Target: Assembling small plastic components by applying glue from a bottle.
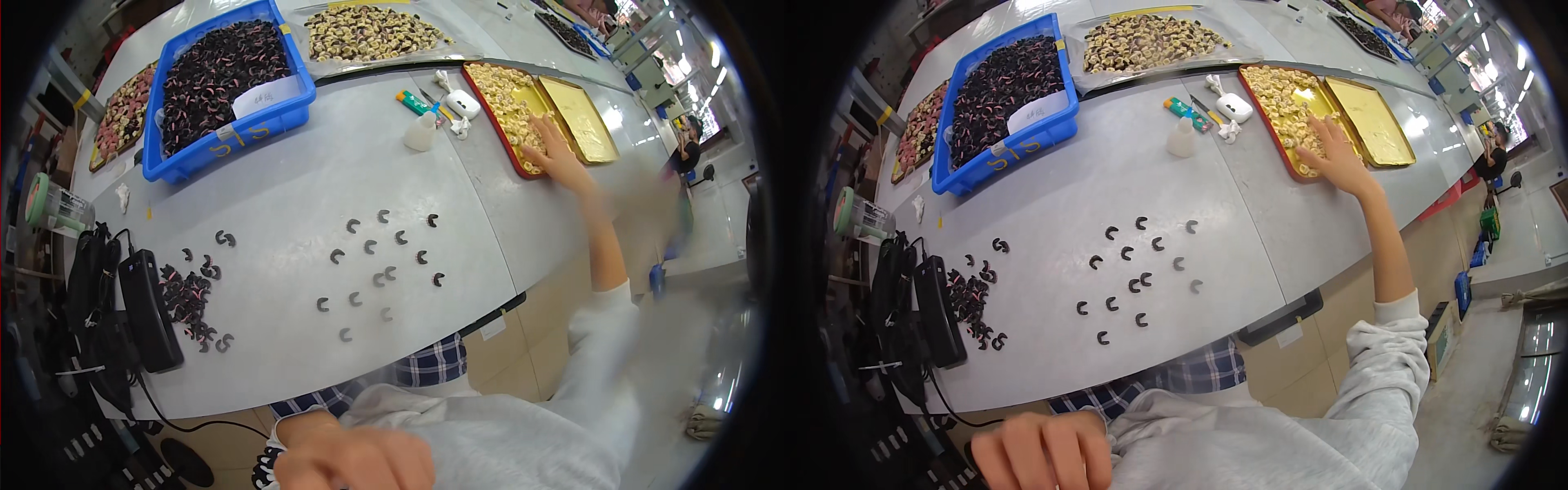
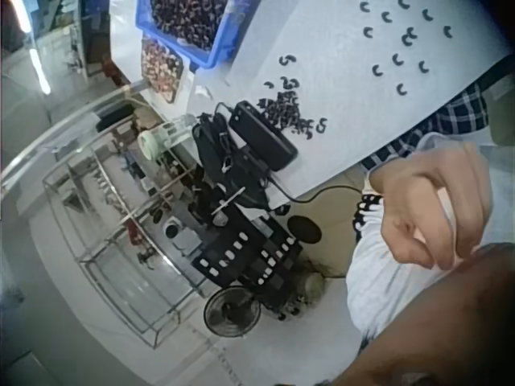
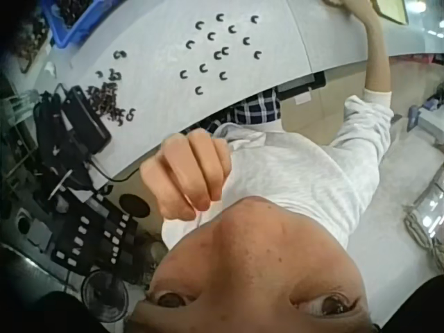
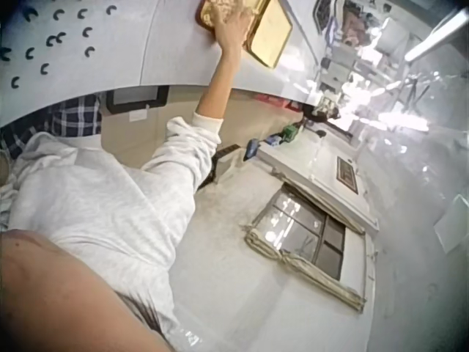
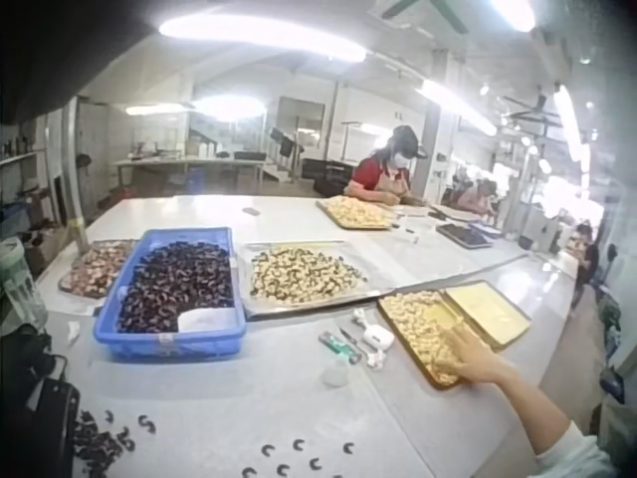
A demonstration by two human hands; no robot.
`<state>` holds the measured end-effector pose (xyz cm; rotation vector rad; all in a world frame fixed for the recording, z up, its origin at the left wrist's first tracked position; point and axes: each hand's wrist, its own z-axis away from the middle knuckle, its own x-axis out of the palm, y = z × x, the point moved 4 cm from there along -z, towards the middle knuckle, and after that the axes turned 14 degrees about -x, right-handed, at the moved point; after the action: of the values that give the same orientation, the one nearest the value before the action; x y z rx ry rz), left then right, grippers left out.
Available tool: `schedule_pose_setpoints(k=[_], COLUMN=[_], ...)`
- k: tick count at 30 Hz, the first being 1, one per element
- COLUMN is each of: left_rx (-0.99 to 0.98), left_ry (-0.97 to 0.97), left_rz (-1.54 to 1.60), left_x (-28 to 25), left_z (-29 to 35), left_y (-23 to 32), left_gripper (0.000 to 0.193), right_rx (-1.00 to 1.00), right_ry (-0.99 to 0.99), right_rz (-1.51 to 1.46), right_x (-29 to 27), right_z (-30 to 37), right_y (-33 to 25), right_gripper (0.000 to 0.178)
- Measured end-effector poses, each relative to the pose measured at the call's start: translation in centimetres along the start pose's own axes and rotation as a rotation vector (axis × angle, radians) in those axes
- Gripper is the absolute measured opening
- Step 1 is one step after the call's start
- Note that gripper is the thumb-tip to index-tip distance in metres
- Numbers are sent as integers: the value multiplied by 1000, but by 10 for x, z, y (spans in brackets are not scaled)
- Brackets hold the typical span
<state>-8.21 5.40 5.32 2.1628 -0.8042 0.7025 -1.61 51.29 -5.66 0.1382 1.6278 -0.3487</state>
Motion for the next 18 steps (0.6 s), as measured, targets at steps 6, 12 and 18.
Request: schedule_pose_setpoints(k=[6,12,18], left_rx=[124,76,-72], left_ry=[100,-44,-369], left_rz=[-50,51,331], left_x=[-6,46,95], left_z=[-35,-62,-69], left_y=[-23,-27,-65], left_gripper=[39,46,54], right_rx=[-45,-203,-138], right_ry=[244,236,339], right_rz=[-31,85,153], right_x=[9,2,7], right_z=[-46,-65,-64], right_y=[30,8,11], right_gripper=[75,59,43])
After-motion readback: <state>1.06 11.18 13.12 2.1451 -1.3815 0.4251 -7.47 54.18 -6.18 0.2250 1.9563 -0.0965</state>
